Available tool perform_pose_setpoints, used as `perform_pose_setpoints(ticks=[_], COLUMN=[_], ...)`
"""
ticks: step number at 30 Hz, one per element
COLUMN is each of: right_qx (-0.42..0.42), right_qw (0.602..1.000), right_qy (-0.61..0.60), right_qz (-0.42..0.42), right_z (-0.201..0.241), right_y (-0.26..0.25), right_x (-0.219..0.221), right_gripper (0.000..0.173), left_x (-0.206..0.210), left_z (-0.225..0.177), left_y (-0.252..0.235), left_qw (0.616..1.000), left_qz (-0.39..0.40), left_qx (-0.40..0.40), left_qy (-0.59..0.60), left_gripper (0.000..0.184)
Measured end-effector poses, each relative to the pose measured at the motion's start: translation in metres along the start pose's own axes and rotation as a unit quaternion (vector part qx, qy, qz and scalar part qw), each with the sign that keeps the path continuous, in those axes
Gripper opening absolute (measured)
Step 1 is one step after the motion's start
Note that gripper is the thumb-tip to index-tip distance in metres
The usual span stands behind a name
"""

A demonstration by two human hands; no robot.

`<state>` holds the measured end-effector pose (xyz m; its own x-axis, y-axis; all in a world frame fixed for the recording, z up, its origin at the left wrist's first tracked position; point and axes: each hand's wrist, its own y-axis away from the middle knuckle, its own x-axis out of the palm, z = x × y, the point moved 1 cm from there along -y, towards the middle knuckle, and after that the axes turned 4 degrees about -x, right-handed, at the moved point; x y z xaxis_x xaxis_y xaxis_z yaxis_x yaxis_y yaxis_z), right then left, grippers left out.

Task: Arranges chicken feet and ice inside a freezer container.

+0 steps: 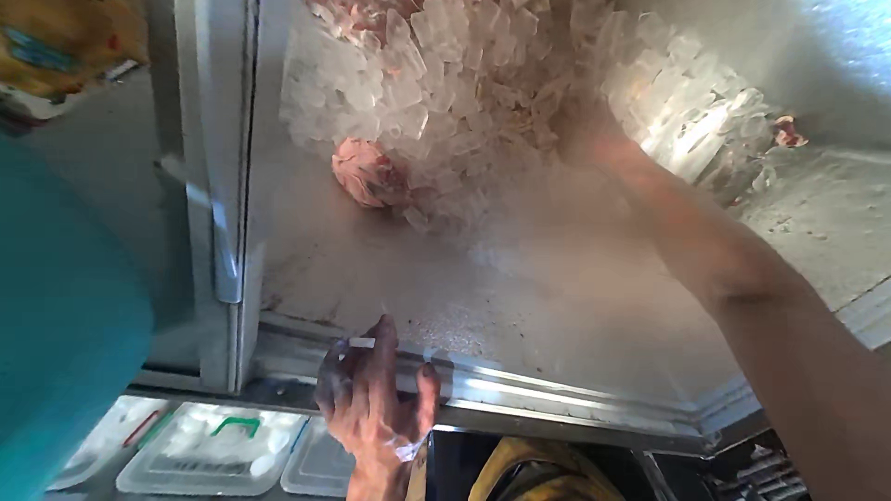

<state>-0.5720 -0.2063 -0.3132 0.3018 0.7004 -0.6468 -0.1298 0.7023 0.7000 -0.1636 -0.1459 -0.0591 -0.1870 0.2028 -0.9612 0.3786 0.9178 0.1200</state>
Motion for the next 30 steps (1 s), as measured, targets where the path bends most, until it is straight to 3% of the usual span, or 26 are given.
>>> perform_pose_setpoints(ticks=[3,8,11,13,15,22,25,27,30], right_qx=[-0.063,-0.045,0.001,0.064,0.094,0.022,0.022,0.003,-0.018], right_qw=[0.994,0.990,0.990,0.986,0.983,0.987,0.989,0.984,0.972], right_qy=[0.047,0.076,0.088,0.093,0.093,0.077,0.085,0.115,0.147], right_qz=[0.073,0.114,0.108,0.118,0.124,0.139,0.120,0.139,0.185], right_z=[-0.010,-0.012,-0.004,0.004,0.006,-0.009,0.001,0.004,0.002], right_y=[-0.022,-0.030,-0.035,-0.034,-0.031,-0.018,-0.017,-0.019,-0.020], right_x=[0.011,0.025,0.025,0.025,0.025,0.024,0.027,0.024,0.017], right_gripper=[0.052,0.080,0.054,0.046,0.046,0.067,0.046,0.044,0.060], left_x=[0.001,0.002,0.001,0.000,0.001,-0.001,-0.001,0.000,0.001], left_z=[-0.001,0.002,0.001,0.000,0.001,0.000,0.000,0.002,0.002], left_y=[-0.001,-0.001,0.000,-0.001,-0.002,-0.002,-0.002,-0.004,-0.003], left_qw=[1.000,1.000,1.000,1.000,1.000,0.999,1.000,1.000,1.000], left_qz=[-0.003,0.005,0.011,0.004,-0.002,-0.001,-0.002,-0.005,-0.011], left_qx=[-0.006,-0.006,-0.015,-0.015,-0.015,-0.025,-0.018,-0.018,-0.023], left_qy=[-0.003,-0.012,-0.018,-0.020,-0.023,-0.019,-0.019,-0.013,-0.001], left_gripper=[0.062,0.062,0.062,0.061,0.061,0.062,0.062,0.061,0.061])
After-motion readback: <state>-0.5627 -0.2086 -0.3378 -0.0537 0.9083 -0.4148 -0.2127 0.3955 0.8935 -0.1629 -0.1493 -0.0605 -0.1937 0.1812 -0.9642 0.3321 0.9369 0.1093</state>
